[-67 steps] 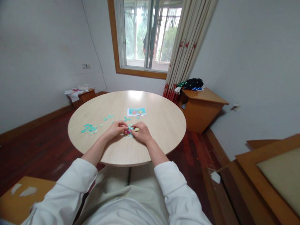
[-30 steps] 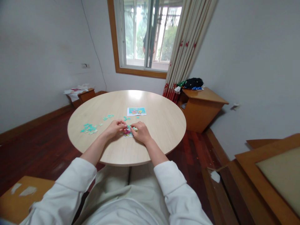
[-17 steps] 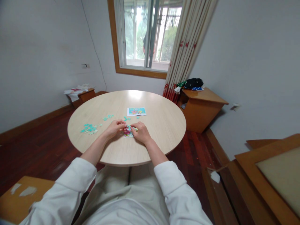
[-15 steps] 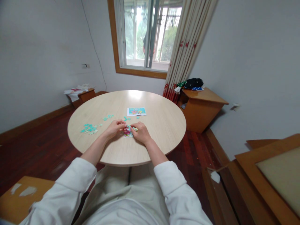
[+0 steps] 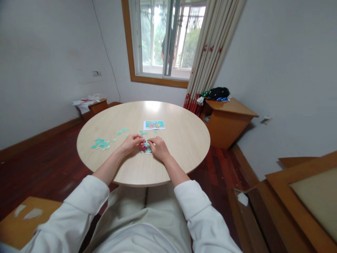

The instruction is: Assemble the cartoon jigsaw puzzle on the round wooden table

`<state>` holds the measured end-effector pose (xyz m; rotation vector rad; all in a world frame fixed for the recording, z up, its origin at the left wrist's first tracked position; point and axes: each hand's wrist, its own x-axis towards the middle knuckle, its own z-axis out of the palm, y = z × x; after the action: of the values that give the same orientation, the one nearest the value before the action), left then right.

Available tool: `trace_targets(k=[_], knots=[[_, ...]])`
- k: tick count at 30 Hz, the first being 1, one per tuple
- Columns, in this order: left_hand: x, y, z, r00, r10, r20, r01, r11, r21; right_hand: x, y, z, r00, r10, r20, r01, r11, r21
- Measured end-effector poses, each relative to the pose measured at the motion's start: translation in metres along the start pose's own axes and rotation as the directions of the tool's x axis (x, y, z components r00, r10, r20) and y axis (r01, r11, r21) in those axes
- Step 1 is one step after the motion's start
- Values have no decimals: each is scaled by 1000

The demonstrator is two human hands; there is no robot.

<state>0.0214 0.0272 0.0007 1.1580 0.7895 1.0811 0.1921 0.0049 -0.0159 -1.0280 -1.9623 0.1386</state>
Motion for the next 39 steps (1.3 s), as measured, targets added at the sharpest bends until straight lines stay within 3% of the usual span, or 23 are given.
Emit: trace_targets(k=[7,13,23,30,39], knots=[[13,9,5,1000,-23,-20,21,994,-108,16,2,-1,989,63,-136,-53,996,76],[30,30,12,1000,-7,-5,6,994,-105,42,3,-13,982,109,-156,-85,984,155],[55,72,28,983,183,-11,-183,981,-70,91,0,-36,961,118,-250,-63,975,215],[61,106,35,943,332,12,-329,928,172,122,-8,-49,953,136,-270,-54,955,290],[70,146,42,835,540,105,-519,709,478,154,-9,-68,979,90,-182,17,856,517]])
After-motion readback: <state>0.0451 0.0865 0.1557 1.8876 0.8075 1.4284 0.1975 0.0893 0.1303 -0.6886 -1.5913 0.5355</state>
